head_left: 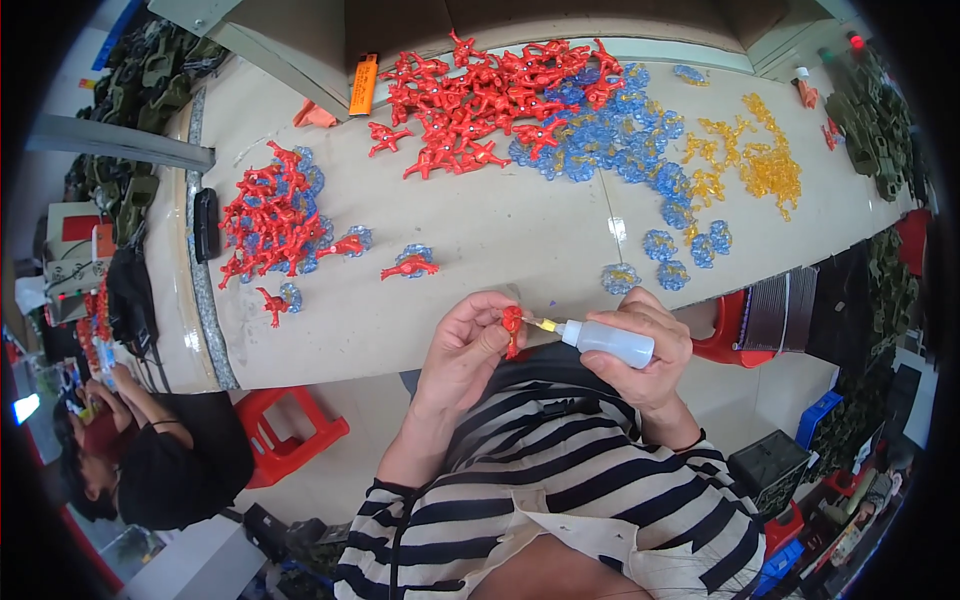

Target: The person assembles small red and blue plastic toy components by hand, applying glue from a bottle to join the parts together.

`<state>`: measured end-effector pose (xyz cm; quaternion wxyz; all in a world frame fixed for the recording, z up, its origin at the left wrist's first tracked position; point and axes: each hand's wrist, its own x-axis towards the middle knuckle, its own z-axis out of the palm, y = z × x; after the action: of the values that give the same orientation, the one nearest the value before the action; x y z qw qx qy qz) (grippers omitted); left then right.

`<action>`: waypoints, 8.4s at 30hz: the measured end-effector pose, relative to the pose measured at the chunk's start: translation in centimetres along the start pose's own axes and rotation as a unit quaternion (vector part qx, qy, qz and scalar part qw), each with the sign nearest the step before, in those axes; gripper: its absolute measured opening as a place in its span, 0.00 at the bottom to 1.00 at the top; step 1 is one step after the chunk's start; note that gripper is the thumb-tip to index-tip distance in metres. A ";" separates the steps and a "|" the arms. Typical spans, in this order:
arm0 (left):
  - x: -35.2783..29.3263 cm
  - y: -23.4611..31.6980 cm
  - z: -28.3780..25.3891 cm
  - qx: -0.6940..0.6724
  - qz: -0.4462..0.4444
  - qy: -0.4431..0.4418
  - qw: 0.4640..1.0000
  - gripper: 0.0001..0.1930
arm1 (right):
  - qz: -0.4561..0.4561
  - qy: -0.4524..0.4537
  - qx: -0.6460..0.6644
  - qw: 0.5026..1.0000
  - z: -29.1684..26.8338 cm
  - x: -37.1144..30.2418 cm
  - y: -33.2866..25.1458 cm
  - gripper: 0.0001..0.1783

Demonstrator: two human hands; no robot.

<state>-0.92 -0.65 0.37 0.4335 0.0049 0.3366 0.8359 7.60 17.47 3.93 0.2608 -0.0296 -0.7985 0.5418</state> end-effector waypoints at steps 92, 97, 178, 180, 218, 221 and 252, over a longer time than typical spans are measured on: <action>0.6 -2.0 0.0 0.156 0.246 -0.060 0.955 0.08 | 0.312 -0.025 0.526 0.791 2.4 -1.6 2.0 0.08; 0.6 -1.9 0.1 0.192 0.275 -0.048 0.941 0.08 | 0.279 -0.038 0.578 0.766 2.8 -1.9 2.4 0.10; 2.1 7.9 -0.1 0.826 0.304 0.250 0.403 0.15 | 0.094 -0.005 -0.145 0.985 6.4 3.3 2.6 0.20; 2.7 8.1 1.0 0.826 0.323 0.224 0.403 0.16 | 0.092 -0.005 -0.137 0.986 6.3 3.3 2.5 0.19; -0.5 2.7 0.8 0.153 0.034 0.119 0.981 0.17 | 0.101 -0.046 0.007 0.994 2.6 -0.2 -0.3 0.18; -1.1 2.1 0.4 0.152 0.036 0.129 0.979 0.17 | 0.097 -0.026 0.012 0.995 2.0 -1.1 -0.3 0.19; -0.9 0.9 -0.8 -0.117 -0.072 0.002 0.991 0.22 | 0.007 -0.031 -0.040 0.999 1.1 -0.1 -1.1 0.19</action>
<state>-1.19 -2.13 0.51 0.4892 -0.0717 0.2372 0.8362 7.47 16.05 4.50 0.2309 -0.0285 -0.8270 0.5118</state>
